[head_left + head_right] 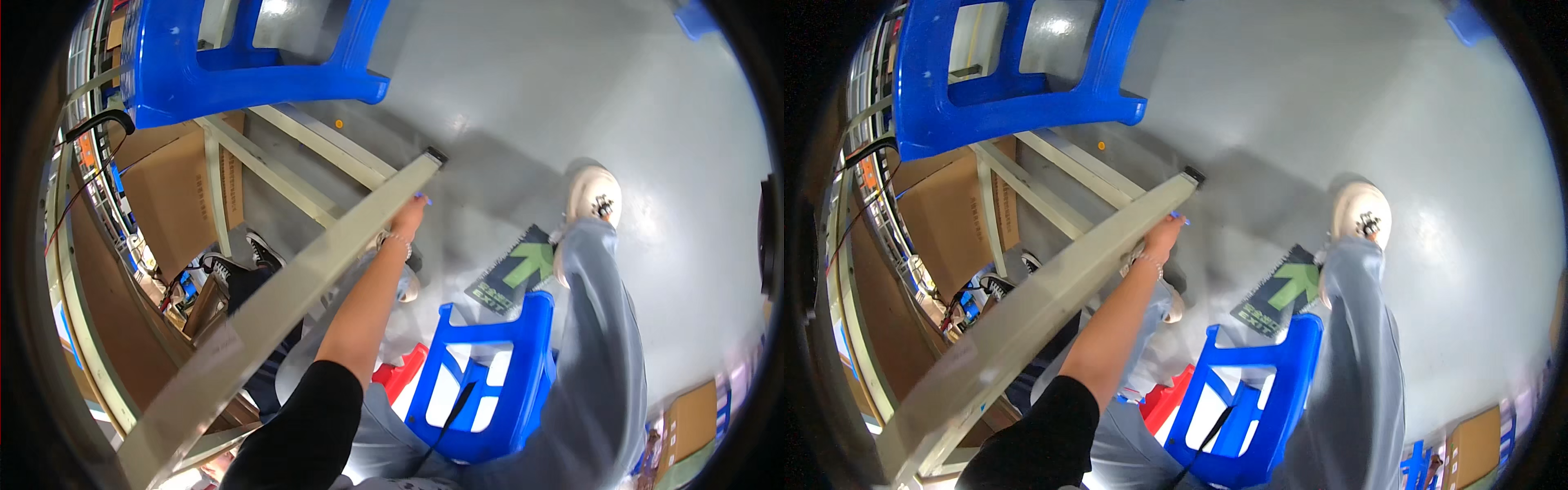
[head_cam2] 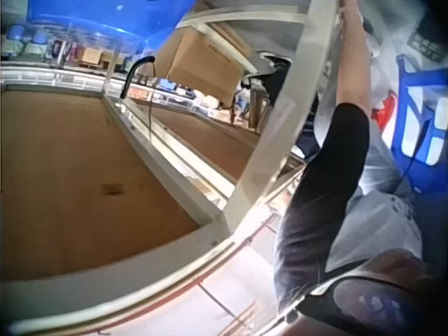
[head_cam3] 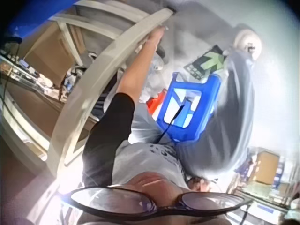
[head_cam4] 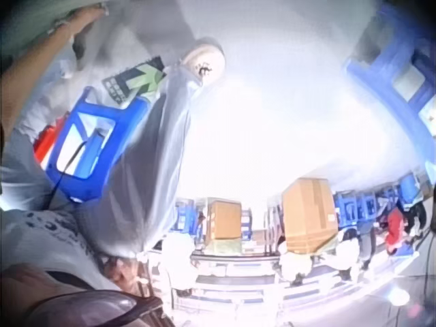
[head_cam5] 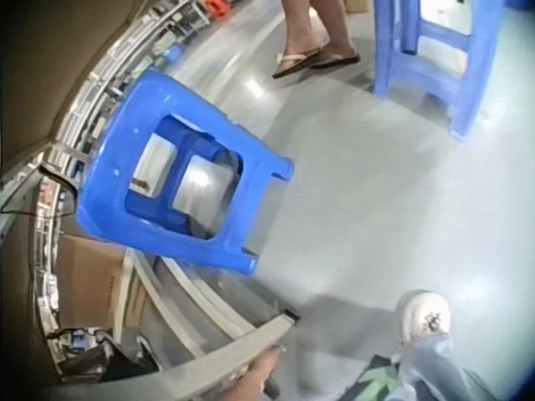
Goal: The person places and presses strips onto pads in a mold, retrieves a dropped piece from the floor, peels protective tape backings, and attaches the strips onto plastic sheets by hand.
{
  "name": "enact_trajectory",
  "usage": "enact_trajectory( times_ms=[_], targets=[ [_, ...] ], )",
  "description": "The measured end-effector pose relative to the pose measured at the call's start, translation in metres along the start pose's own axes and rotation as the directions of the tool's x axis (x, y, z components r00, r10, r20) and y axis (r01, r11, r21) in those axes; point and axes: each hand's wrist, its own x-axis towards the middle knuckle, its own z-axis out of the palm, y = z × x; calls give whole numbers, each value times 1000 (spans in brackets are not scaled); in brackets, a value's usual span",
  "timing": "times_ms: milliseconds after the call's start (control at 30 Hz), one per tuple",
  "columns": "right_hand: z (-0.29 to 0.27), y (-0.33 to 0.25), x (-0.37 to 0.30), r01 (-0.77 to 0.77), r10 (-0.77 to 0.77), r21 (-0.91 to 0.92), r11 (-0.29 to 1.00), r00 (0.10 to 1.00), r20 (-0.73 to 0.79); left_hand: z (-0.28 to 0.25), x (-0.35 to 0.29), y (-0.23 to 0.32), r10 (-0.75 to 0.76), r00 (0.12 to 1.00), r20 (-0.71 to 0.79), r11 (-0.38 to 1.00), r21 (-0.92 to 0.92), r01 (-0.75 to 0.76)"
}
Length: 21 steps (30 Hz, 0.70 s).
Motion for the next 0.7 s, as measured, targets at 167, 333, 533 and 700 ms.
enact_trajectory(
  times_ms=[167, 333, 533, 700],
  targets=[
    [-14, -19, -84, -54, 45, -117, 992, 996, -80, -32, -172, 110, -132, 933, 336, 367, -858, 361],
    [6, -26, -50, 215, -103, 170, 962, 857, -505, -138, -365, 218, 183, 941, 286, 122, -956, 267],
    [4, -107, -72, 283, -138, 828, 484, 959, -247, -214, -533, 233, 754, 548, -361, 150, -719, -679],
    [13, -136, -128, 550, -540, 700, 456, 796, -274, -254, -611, 210, 808, 379, -450, 66, -571, -818]
  ],
)
